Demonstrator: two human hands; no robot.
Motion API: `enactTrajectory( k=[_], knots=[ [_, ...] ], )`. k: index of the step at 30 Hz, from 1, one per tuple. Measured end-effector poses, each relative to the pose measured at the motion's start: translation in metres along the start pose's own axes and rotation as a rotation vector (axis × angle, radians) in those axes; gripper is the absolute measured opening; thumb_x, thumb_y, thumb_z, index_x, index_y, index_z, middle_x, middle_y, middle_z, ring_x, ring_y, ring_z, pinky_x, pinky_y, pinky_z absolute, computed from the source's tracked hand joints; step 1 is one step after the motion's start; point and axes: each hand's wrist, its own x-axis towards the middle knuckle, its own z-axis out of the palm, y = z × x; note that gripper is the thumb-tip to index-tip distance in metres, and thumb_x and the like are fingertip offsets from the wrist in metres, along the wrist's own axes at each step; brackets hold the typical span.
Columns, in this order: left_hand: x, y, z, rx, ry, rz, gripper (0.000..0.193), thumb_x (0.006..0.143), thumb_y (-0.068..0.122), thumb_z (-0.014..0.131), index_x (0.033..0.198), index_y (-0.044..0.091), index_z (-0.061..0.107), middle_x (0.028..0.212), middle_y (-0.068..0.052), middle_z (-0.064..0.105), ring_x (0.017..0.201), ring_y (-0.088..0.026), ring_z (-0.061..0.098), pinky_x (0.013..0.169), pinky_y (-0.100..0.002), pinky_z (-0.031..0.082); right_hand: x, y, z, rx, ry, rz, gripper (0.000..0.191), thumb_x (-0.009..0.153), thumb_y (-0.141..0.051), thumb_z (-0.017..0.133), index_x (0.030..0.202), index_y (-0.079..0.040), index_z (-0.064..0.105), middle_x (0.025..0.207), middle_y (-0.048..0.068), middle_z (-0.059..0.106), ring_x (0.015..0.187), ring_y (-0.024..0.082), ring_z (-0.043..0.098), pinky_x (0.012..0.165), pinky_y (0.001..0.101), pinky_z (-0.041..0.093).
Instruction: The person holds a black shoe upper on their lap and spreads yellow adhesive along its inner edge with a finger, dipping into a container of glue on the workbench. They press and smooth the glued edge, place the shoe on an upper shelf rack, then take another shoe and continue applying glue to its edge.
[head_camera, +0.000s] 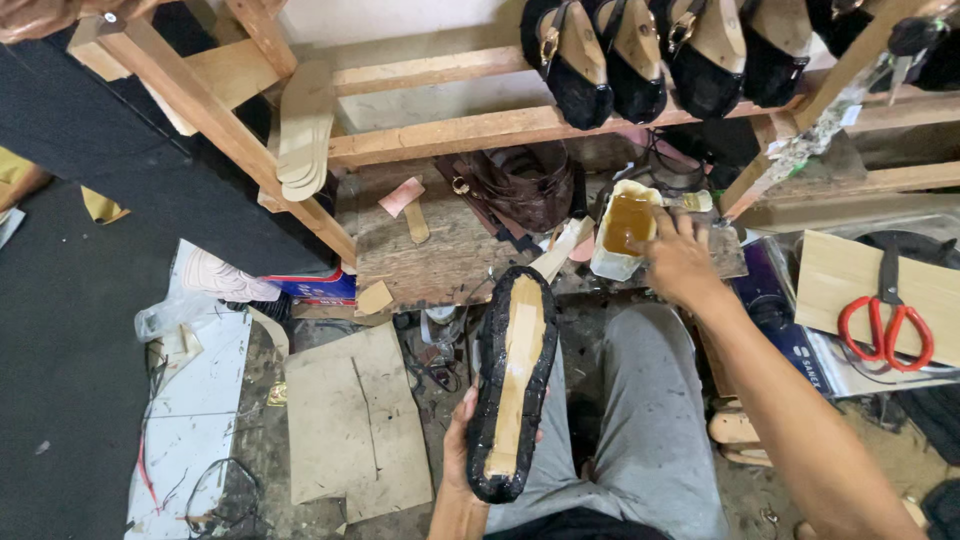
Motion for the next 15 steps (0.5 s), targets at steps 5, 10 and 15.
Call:
enactTrajectory(
  k=[5, 10, 15],
  knots=[
    [-0.005, 0.001, -0.015, -0.065, 0.020, -0.009, 0.068, 0.096, 0.046, 0.060, 0.147, 0.003, 0.046, 0.134, -0.033, 0.062, 0.112, -0.038, 0.068, 0.087, -0.048, 0.062, -0.012, -0.036, -0.042, 0.004, -0.237, 0.159, 0.025, 0.080, -0.005, 0.063, 0.100, -0.010, 0.078, 0.129, 0.011, 0.062, 0.135, 0.033, 0.049, 0.111, 0.0540, 0.035],
    [-0.005, 0.003, -0.020, 0.027, 0.149, -0.036, 0.059, 0.100, 0.041, 0.052, 0.143, 0.001, 0.049, 0.130, -0.027, 0.065, 0.112, -0.036, 0.070, 0.086, -0.049, 0.063, -0.038, -0.109, -0.072, 0.882, -0.070, 0.046, 0.045, 0.074, 0.011, 0.046, 0.105, -0.009, 0.073, 0.139, 0.011, 0.060, 0.137, 0.031, 0.049, 0.116, 0.0442, 0.037],
    [-0.006, 0.008, -0.012, 0.044, 0.155, -0.048, 0.057, 0.101, 0.042, 0.049, 0.142, 0.001, 0.052, 0.129, -0.027, 0.067, 0.109, -0.035, 0.071, 0.084, -0.047, 0.063, -0.031, -0.145, -0.059, 1.031, -0.112, 0.061, 0.066, 0.070, 0.012, 0.046, 0.124, -0.015, 0.073, 0.154, 0.011, 0.048, 0.146, 0.033, 0.040, 0.120, 0.0446, 0.031]
  ],
)
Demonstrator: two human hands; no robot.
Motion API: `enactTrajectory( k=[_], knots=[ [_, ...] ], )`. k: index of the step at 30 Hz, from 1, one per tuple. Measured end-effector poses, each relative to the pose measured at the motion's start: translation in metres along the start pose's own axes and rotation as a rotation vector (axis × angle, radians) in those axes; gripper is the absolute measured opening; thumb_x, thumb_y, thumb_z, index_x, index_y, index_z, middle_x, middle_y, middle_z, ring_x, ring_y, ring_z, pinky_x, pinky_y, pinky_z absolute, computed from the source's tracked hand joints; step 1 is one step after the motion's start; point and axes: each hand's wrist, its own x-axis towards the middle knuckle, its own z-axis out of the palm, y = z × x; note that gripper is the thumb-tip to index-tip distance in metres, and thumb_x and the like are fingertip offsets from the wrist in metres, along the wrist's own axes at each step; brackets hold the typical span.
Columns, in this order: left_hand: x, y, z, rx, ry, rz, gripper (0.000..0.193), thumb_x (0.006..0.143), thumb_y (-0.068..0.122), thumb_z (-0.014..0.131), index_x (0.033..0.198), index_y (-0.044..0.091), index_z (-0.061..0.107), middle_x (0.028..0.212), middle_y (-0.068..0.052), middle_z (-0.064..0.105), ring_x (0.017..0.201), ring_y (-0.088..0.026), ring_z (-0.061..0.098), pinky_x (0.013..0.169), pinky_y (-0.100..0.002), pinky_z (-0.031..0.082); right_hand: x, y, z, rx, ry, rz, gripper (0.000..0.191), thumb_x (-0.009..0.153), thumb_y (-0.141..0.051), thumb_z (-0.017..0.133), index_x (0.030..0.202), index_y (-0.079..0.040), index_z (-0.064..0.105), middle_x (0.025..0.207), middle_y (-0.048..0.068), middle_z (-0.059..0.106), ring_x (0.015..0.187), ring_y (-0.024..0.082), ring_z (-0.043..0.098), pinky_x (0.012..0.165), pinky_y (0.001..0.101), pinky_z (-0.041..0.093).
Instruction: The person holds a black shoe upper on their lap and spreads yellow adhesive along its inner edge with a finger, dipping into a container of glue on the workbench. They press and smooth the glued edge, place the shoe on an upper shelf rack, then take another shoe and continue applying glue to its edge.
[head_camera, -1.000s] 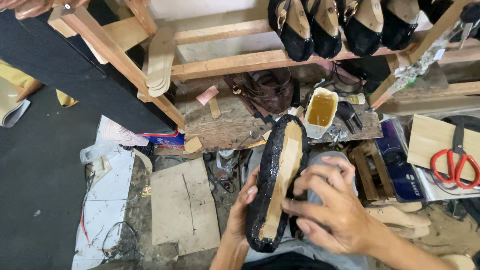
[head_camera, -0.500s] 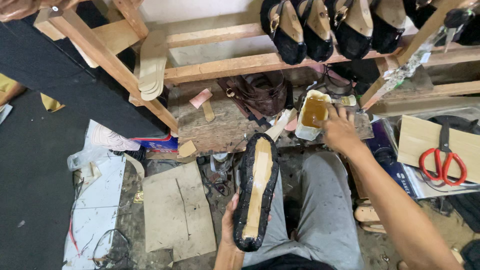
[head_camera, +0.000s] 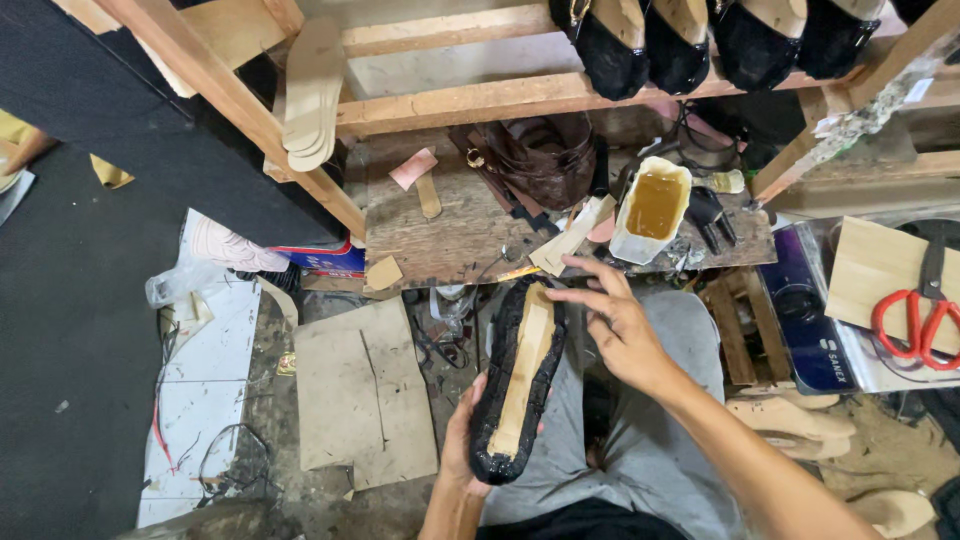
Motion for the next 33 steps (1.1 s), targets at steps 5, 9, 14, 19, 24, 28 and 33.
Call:
enactTrajectory(
  k=[5, 9, 14, 19, 24, 28, 33],
  knots=[
    [-0.003, 0.001, 0.002, 0.046, 0.039, 0.013, 0.057, 0.100, 0.042, 0.051, 0.139, 0.001, 0.054, 0.127, -0.026, 0.067, 0.105, -0.033, 0.073, 0.080, -0.045, 0.063, -0.001, 0.013, 0.018, -0.133, 0.045, -0.180, 0.073, 0.064, 0.015, 0.048, 0.118, -0.023, 0.077, 0.158, 0.011, 0.047, 0.151, 0.037, 0.036, 0.127, 0.0502, 0.022],
    [-0.004, 0.001, -0.001, 0.045, 0.033, -0.001, 0.054, 0.101, 0.042, 0.052, 0.140, 0.003, 0.055, 0.123, -0.023, 0.068, 0.098, -0.030, 0.073, 0.080, -0.044, 0.064, 0.001, 0.016, 0.019, -0.257, 0.087, -0.135, 0.075, 0.064, 0.017, 0.049, 0.123, -0.022, 0.076, 0.158, 0.017, 0.043, 0.148, 0.041, 0.033, 0.124, 0.0517, 0.023],
    [-0.002, 0.001, -0.005, 0.071, 0.000, 0.017, 0.056, 0.103, 0.042, 0.052, 0.139, -0.001, 0.054, 0.120, -0.028, 0.071, 0.093, -0.031, 0.074, 0.078, -0.042, 0.063, 0.000, -0.004, 0.012, -0.252, 0.060, -0.268, 0.071, 0.065, 0.016, 0.051, 0.113, -0.027, 0.080, 0.154, 0.012, 0.049, 0.150, 0.040, 0.033, 0.122, 0.0554, 0.021],
    [-0.001, -0.003, -0.005, -0.010, 0.086, 0.002, 0.052, 0.099, 0.042, 0.053, 0.138, 0.008, 0.054, 0.120, -0.020, 0.070, 0.095, -0.031, 0.074, 0.079, -0.046, 0.064, -0.018, -0.026, 0.005, -0.421, -0.030, -0.461, 0.058, 0.061, 0.002, 0.058, 0.106, -0.028, 0.081, 0.148, 0.009, 0.053, 0.146, 0.037, 0.035, 0.118, 0.0583, 0.017],
    [-0.004, -0.002, -0.001, -0.038, 0.069, -0.020, 0.050, 0.097, 0.040, 0.054, 0.136, 0.009, 0.052, 0.125, -0.023, 0.068, 0.103, -0.033, 0.072, 0.085, -0.048, 0.063, 0.016, 0.026, -0.038, -0.404, 0.219, -0.106, 0.053, 0.075, 0.010, 0.051, 0.108, -0.022, 0.078, 0.135, 0.004, 0.062, 0.139, 0.026, 0.052, 0.116, 0.0466, 0.033],
    [-0.002, -0.002, 0.008, -0.088, 0.047, -0.053, 0.058, 0.097, 0.040, 0.055, 0.140, 0.001, 0.054, 0.126, -0.027, 0.068, 0.105, -0.035, 0.072, 0.085, -0.046, 0.063, 0.045, 0.103, -0.078, -0.825, 0.207, 0.133, 0.053, 0.073, 0.003, 0.057, 0.119, -0.015, 0.077, 0.134, 0.016, 0.059, 0.129, 0.040, 0.050, 0.102, 0.0520, 0.038],
    [0.002, -0.004, 0.013, -0.095, 0.027, -0.054, 0.062, 0.096, 0.041, 0.056, 0.139, -0.004, 0.055, 0.125, -0.027, 0.069, 0.106, -0.034, 0.073, 0.085, -0.046, 0.062, 0.038, 0.120, -0.087, -1.015, 0.183, -0.052, 0.042, 0.071, -0.001, 0.062, 0.105, -0.017, 0.082, 0.147, 0.021, 0.056, 0.133, 0.045, 0.047, 0.102, 0.0536, 0.036]
  ],
)
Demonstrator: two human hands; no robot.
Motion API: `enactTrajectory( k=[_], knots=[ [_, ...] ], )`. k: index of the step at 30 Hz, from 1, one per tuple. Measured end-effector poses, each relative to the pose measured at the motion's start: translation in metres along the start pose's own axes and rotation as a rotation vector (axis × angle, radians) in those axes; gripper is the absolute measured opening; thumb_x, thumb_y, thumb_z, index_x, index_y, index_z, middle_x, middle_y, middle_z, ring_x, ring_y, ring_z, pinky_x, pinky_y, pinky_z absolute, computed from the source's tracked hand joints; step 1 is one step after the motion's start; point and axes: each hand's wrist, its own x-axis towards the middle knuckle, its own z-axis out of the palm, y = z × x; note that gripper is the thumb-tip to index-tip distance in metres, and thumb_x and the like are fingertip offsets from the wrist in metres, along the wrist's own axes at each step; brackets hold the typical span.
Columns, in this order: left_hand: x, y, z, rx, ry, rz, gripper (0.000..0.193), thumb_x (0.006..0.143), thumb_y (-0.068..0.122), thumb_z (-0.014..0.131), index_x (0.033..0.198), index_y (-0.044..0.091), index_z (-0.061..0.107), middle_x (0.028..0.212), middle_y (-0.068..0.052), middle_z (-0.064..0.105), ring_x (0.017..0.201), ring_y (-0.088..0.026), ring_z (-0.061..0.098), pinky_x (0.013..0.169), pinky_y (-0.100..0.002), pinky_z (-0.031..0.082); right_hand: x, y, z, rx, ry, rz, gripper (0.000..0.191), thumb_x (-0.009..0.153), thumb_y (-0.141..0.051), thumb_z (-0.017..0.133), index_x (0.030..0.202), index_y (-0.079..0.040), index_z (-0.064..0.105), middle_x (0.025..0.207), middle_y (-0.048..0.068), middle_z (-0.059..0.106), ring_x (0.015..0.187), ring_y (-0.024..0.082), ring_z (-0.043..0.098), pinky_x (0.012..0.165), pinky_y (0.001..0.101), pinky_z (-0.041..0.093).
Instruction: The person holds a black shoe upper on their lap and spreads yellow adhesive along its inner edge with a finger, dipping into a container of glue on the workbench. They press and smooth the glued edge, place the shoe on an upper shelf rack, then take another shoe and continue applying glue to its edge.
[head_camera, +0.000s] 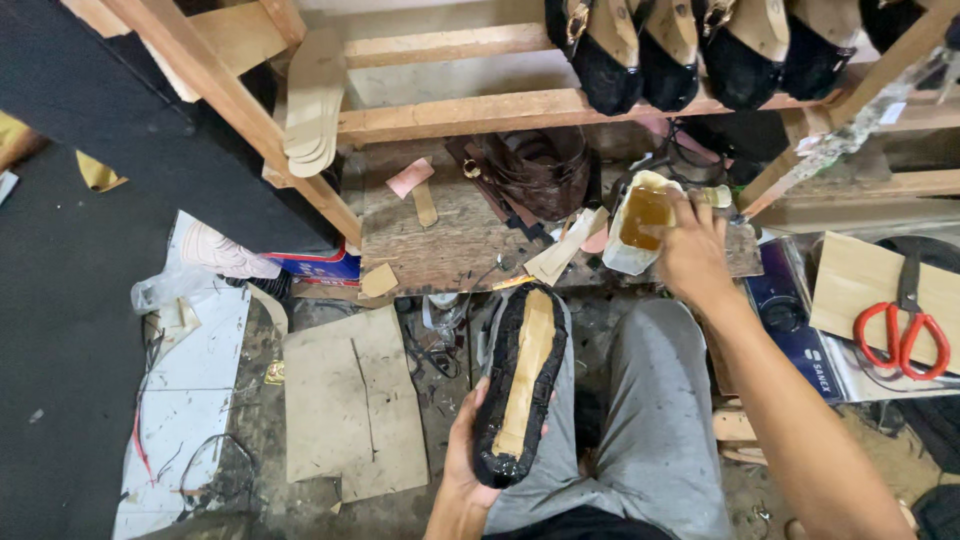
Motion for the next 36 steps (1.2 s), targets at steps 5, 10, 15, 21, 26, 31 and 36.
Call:
enactTrajectory(
  k=[5, 10, 15, 21, 26, 31, 36],
  knots=[
    [-0.001, -0.005, -0.006, 0.033, 0.074, 0.015, 0.050, 0.096, 0.041, 0.058, 0.129, 0.004, 0.059, 0.116, -0.022, 0.072, 0.096, -0.032, 0.074, 0.082, -0.046, 0.064, -0.031, -0.061, -0.045, 0.520, -0.167, 0.106, 0.030, 0.076, 0.007, 0.052, 0.087, -0.010, 0.074, 0.137, 0.011, 0.064, 0.133, 0.032, 0.055, 0.114, 0.0450, 0.044],
    [0.002, -0.008, -0.010, 0.041, -0.003, 0.001, 0.052, 0.103, 0.041, 0.057, 0.134, 0.000, 0.060, 0.115, -0.022, 0.072, 0.093, -0.032, 0.073, 0.081, -0.044, 0.062, -0.050, -0.136, -0.062, 1.062, -0.150, 0.224, 0.062, 0.067, 0.013, 0.043, 0.114, -0.011, 0.076, 0.155, 0.016, 0.047, 0.147, 0.035, 0.040, 0.120, 0.0440, 0.028],
    [0.002, -0.009, -0.013, 0.036, 0.089, 0.046, 0.043, 0.099, 0.037, 0.053, 0.130, 0.008, 0.059, 0.117, -0.013, 0.072, 0.098, -0.026, 0.073, 0.085, -0.043, 0.061, -0.074, -0.190, -0.108, 0.820, 0.041, 0.001, 0.055, 0.075, 0.011, 0.050, 0.106, -0.022, 0.081, 0.157, 0.013, 0.048, 0.152, 0.041, 0.035, 0.126, 0.0522, 0.020],
    [0.006, -0.012, -0.027, 0.029, 0.093, 0.066, 0.037, 0.102, 0.034, 0.054, 0.129, 0.009, 0.061, 0.117, -0.009, 0.073, 0.103, -0.021, 0.071, 0.089, -0.037, 0.059, -0.096, -0.196, -0.126, 0.698, 0.066, -0.114, 0.049, 0.082, 0.001, 0.055, 0.109, -0.031, 0.080, 0.153, 0.013, 0.051, 0.151, 0.040, 0.033, 0.123, 0.0590, 0.017],
    [0.009, -0.012, -0.032, -0.025, 0.136, 0.048, 0.033, 0.101, 0.031, 0.056, 0.126, 0.011, 0.063, 0.117, -0.007, 0.073, 0.102, -0.020, 0.072, 0.088, -0.037, 0.059, -0.098, -0.190, -0.123, 0.662, 0.026, -0.334, 0.046, 0.082, -0.007, 0.059, 0.114, -0.033, 0.080, 0.150, 0.008, 0.054, 0.150, 0.038, 0.033, 0.121, 0.0605, 0.014],
    [0.004, -0.008, -0.022, 0.038, 0.078, 0.042, 0.038, 0.098, 0.039, 0.059, 0.125, 0.011, 0.063, 0.113, -0.011, 0.074, 0.093, -0.026, 0.073, 0.081, -0.042, 0.062, -0.071, -0.168, -0.103, 0.554, 0.094, -0.343, 0.055, 0.078, -0.001, 0.057, 0.113, -0.036, 0.079, 0.153, 0.008, 0.050, 0.149, 0.038, 0.031, 0.121, 0.0581, 0.011],
    [0.002, -0.004, -0.006, 0.045, 0.006, 0.009, 0.049, 0.099, 0.041, 0.060, 0.132, 0.006, 0.061, 0.113, -0.018, 0.074, 0.091, -0.031, 0.074, 0.078, -0.042, 0.062, -0.048, -0.147, -0.069, 0.531, 0.054, -0.188, 0.066, 0.069, 0.010, 0.054, 0.113, -0.033, 0.079, 0.156, 0.012, 0.047, 0.151, 0.040, 0.031, 0.121, 0.0590, 0.014]
  ],
)
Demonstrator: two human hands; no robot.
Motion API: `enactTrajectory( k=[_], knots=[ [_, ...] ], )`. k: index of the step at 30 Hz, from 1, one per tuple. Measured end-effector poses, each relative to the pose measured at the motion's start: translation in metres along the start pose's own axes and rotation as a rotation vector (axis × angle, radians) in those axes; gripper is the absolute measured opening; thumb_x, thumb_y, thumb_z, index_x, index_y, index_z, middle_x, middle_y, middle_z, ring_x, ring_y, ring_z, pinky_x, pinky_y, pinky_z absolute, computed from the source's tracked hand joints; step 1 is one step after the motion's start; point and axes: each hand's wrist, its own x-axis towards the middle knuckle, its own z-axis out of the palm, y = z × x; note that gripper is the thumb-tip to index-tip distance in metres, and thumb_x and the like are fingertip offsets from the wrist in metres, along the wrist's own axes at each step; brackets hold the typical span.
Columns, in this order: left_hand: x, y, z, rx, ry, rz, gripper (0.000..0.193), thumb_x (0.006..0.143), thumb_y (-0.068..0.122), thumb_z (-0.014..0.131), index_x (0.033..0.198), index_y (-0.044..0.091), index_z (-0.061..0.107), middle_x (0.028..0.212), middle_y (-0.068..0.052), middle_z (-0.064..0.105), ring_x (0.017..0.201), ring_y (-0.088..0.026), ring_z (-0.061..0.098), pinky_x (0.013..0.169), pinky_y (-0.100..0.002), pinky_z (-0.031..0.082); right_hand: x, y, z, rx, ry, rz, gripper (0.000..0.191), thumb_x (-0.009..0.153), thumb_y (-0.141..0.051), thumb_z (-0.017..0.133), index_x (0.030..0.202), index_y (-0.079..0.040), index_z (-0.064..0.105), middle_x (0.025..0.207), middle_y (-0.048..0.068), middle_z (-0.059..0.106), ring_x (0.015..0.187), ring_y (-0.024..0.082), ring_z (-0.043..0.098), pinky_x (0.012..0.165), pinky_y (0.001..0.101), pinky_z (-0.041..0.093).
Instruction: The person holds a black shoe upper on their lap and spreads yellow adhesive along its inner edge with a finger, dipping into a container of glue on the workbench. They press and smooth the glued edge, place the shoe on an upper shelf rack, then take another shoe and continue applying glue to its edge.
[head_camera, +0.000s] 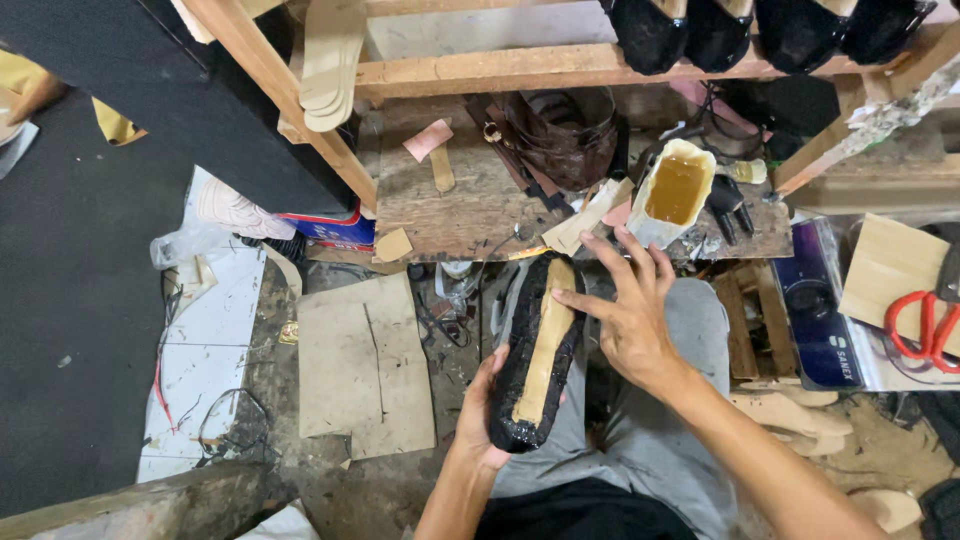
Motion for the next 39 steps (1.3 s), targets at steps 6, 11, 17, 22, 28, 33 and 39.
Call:
enactTrajectory(
  k=[6, 11, 17, 22, 28, 33, 39],
  knots=[
    [-0.004, 0.003, 0.008, 0.016, 0.050, -0.012, 0.050, 0.096, 0.040, 0.060, 0.131, 0.004, 0.060, 0.111, -0.020, 0.074, 0.089, -0.031, 0.075, 0.079, -0.043, 0.062, 0.011, 0.014, 0.009, 0.041, 0.003, 0.012, 0.067, 0.066, 0.014, 0.055, 0.109, -0.030, 0.081, 0.156, 0.010, 0.047, 0.150, 0.037, 0.034, 0.120, 0.0579, 0.016],
    [-0.004, 0.003, 0.006, 0.007, 0.073, -0.010, 0.048, 0.095, 0.039, 0.061, 0.129, 0.006, 0.060, 0.109, -0.018, 0.074, 0.088, -0.031, 0.075, 0.079, -0.044, 0.063, 0.018, 0.027, 0.012, -0.083, -0.055, 0.048, 0.062, 0.062, 0.010, 0.057, 0.104, -0.027, 0.082, 0.152, 0.009, 0.050, 0.145, 0.037, 0.036, 0.118, 0.0595, 0.017],
    [-0.001, 0.002, 0.002, 0.006, 0.145, -0.015, 0.047, 0.093, 0.040, 0.061, 0.127, 0.008, 0.060, 0.112, -0.017, 0.073, 0.091, -0.030, 0.075, 0.081, -0.047, 0.063, 0.020, 0.026, 0.008, -0.089, -0.072, 0.016, 0.056, 0.066, 0.009, 0.059, 0.104, -0.025, 0.083, 0.151, 0.008, 0.051, 0.146, 0.036, 0.035, 0.117, 0.0628, 0.017],
    [0.001, -0.003, -0.004, 0.009, 0.098, -0.006, 0.046, 0.094, 0.040, 0.062, 0.126, 0.007, 0.061, 0.114, -0.018, 0.074, 0.095, -0.031, 0.074, 0.084, -0.047, 0.062, 0.019, 0.017, 0.005, -0.196, -0.066, 0.047, 0.054, 0.066, 0.007, 0.062, 0.105, -0.023, 0.083, 0.151, 0.007, 0.052, 0.147, 0.035, 0.036, 0.118, 0.0618, 0.017],
    [0.002, -0.006, -0.012, -0.002, 0.128, 0.020, 0.041, 0.093, 0.038, 0.062, 0.124, 0.011, 0.061, 0.114, -0.014, 0.074, 0.094, -0.030, 0.074, 0.084, -0.050, 0.062, 0.003, -0.007, -0.001, -0.241, -0.021, -0.045, 0.033, 0.070, -0.003, 0.070, 0.097, -0.018, 0.081, 0.152, 0.007, 0.052, 0.149, 0.035, 0.033, 0.116, 0.0649, 0.013],
    [0.004, -0.006, -0.009, -0.010, 0.091, 0.026, 0.044, 0.095, 0.038, 0.062, 0.128, 0.010, 0.062, 0.117, -0.015, 0.072, 0.094, -0.030, 0.074, 0.084, -0.051, 0.062, -0.007, -0.030, -0.007, -0.172, -0.021, -0.050, 0.036, 0.067, -0.004, 0.069, 0.098, -0.018, 0.081, 0.152, 0.007, 0.051, 0.149, 0.037, 0.031, 0.116, 0.0663, 0.010],
    [0.000, -0.003, -0.002, -0.020, 0.132, 0.007, 0.047, 0.094, 0.040, 0.061, 0.130, 0.010, 0.058, 0.116, -0.014, 0.073, 0.095, -0.029, 0.074, 0.084, -0.050, 0.062, -0.004, -0.019, -0.003, -0.204, 0.034, 0.060, 0.042, 0.069, 0.003, 0.065, 0.100, -0.023, 0.080, 0.156, 0.006, 0.050, 0.150, 0.037, 0.032, 0.118, 0.0630, 0.010]
  ],
)
